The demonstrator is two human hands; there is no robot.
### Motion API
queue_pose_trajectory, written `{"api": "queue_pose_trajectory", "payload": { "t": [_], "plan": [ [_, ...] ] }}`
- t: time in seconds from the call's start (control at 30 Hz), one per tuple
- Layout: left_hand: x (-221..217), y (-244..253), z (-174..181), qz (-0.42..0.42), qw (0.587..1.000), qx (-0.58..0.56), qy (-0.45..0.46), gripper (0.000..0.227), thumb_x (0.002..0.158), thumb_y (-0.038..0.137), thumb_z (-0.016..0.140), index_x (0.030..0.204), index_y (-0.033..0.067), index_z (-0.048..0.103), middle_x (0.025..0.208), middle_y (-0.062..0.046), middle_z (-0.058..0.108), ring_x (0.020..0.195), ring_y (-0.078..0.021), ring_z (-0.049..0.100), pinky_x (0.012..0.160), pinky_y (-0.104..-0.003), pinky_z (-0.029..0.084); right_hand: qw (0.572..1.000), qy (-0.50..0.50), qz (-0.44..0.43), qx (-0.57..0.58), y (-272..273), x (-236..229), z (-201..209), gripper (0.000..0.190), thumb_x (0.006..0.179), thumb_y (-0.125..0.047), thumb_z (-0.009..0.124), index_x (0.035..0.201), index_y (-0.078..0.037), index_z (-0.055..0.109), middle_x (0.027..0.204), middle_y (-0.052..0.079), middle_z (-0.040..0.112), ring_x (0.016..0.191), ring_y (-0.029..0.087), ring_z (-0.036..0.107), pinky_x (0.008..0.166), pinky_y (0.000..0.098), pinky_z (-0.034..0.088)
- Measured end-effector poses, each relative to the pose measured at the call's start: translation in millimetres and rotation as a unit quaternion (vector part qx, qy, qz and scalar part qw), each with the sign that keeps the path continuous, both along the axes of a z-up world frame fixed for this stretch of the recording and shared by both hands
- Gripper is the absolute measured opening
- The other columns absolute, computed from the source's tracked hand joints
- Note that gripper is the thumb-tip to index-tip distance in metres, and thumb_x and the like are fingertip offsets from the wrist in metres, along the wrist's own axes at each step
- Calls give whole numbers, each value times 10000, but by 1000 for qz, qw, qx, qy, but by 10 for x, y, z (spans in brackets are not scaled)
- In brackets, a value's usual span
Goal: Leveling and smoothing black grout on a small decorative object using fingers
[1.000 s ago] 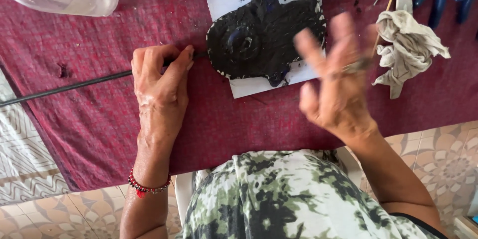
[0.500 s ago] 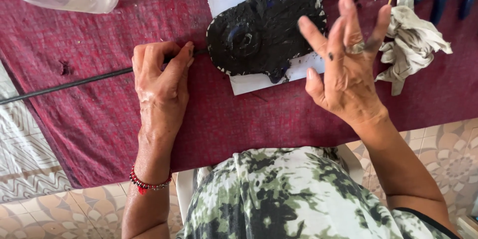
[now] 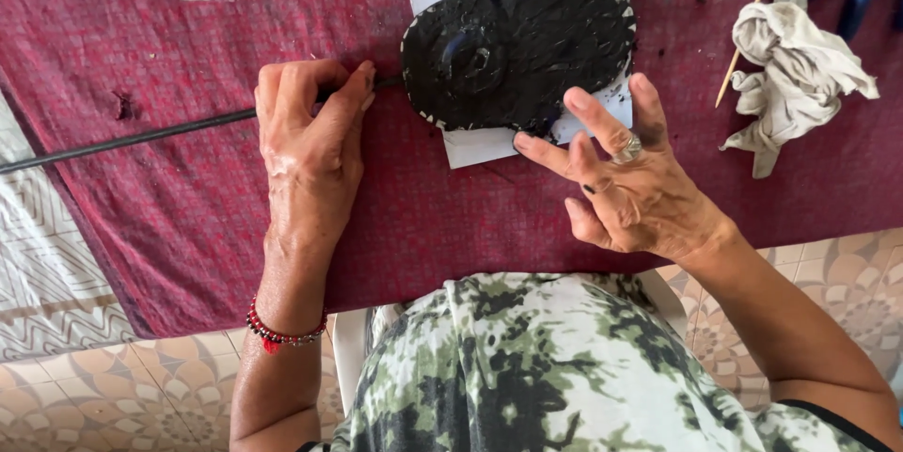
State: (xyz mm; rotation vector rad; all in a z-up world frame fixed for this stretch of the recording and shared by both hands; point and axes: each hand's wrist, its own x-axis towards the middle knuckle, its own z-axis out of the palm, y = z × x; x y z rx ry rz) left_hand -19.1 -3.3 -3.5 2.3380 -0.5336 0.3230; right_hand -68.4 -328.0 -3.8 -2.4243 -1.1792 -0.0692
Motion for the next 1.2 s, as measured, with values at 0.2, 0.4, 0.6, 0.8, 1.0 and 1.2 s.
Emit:
{"api": "queue_pose_trajectory", "payload": {
  "t": [0.2, 0.4, 0.6, 0.8, 1.0, 1.2],
  "plan": [
    [-2, 6, -8, 1, 1000, -2, 2, 150, 1076, -99, 668, 1204, -23, 679, 1051, -153, 581, 913, -343, 494, 846, -463, 448, 1000, 23, 13, -15, -107, 50, -33, 838, 1044, -158, 459, 1628, 34, -110, 1584, 23, 648, 1643, 350, 138, 1331, 628, -61],
    [-1, -1, 18, 3, 1000, -7, 8, 148, 1074, -100, 674, 1200, -23, 678, 1051, -153, 588, 918, -345, 497, 844, -463, 453, 998, 21, 14, -58, -339, 214, -231, 595, 1186, -371, 321, 1717, -106, 303, 1750, 4, -43, 1643, 215, -25, 1305, 549, -196],
    [0, 4, 11, 1, 1000, -3, 10, 160, 1073, -99, 669, 1210, -17, 680, 1065, -154, 589, 929, -345, 502, 858, -465, 455, 999, -15, 0, -37, -315, 455, -111, 713, 1142, -268, 340, 1655, -47, -103, 1693, -9, 608, 1673, 297, 90, 1356, 590, -111],
    [10, -4, -1, 4, 1000, 2, 0, 149, 1071, -94, 675, 1197, -14, 681, 1045, -148, 590, 907, -343, 502, 845, -469, 454, 998, 14, -59, -5, -328, 509, -42, 773, 1148, -277, 354, 1681, -82, -170, 1543, 100, 828, 1744, 282, 66, 1443, 453, -157],
    [4, 0, -4, 7, 1000, 7, 4, 161, 1074, -88, 682, 1214, -9, 679, 1044, -148, 585, 905, -341, 498, 838, -466, 455, 989, 67, -132, -22, -287, 260, -219, 670, 1127, -468, 241, 1701, -138, 133, 1776, 10, 62, 1675, 191, -1, 1341, 535, -192],
    [6, -21, 40, 5, 1000, 2, 12, 151, 1066, -117, 672, 1184, -23, 685, 1032, -147, 572, 900, -337, 486, 841, -457, 450, 998, 34, -55, 14, -74, 291, -20, 870, 1093, -245, 413, 1661, -132, -237, 1587, 57, 702, 1696, 250, 18, 1368, 552, -139]
  ]
}}
